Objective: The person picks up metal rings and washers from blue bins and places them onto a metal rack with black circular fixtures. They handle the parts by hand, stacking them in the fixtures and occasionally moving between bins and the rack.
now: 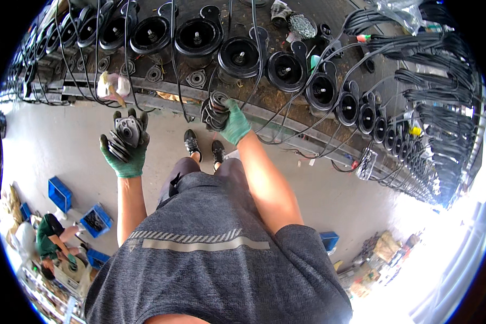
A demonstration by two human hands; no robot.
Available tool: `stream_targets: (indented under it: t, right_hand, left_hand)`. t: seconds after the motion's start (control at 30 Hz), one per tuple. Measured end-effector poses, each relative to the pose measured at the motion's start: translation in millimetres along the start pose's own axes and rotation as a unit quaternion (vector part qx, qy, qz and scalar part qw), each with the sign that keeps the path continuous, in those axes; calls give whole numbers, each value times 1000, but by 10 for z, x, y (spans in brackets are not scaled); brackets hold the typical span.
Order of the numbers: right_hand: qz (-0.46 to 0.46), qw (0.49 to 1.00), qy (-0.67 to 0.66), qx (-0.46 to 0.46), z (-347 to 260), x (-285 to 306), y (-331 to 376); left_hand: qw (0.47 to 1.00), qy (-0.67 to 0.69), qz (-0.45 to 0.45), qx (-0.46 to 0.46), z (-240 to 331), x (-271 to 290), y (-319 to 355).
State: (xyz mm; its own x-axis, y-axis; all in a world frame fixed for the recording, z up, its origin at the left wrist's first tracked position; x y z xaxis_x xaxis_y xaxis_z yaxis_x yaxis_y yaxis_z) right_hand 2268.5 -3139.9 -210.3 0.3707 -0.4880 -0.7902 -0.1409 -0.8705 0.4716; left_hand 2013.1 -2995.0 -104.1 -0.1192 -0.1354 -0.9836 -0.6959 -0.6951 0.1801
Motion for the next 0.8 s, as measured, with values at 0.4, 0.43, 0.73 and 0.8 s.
stream_targets:
  t: [0.4, 0.43, 0.73, 0.8]
  right_hand:
    - [322, 923, 157, -139, -221, 86, 2]
    - [319, 926, 148, -140, -187, 140, 47]
    - [305, 943, 112, -72, -70, 213, 199]
    - [306, 944, 121, 1, -90, 170, 220]
  left_hand:
    - [998, -26, 33, 48, 116, 67, -40]
    - [998, -23, 30, 53, 125, 78, -61]
    - [991, -51, 32, 121, 166, 90, -349]
    - [989, -81, 57, 110, 138, 42, -398]
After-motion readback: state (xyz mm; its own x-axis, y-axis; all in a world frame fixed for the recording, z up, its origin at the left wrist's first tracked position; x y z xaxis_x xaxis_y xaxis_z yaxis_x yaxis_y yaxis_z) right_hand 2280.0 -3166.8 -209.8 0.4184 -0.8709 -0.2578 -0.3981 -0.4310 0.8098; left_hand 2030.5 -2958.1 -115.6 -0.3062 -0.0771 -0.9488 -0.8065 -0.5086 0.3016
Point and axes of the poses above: each hand's wrist, its own y-axis away from the middle knuckle, its own x-axis out of the back of the hand, z = x × y, the point moved 5 cm from there along -y, towards the middle knuckle, and after that the axes turned 9 degrees about y, right-handed, at the moved point
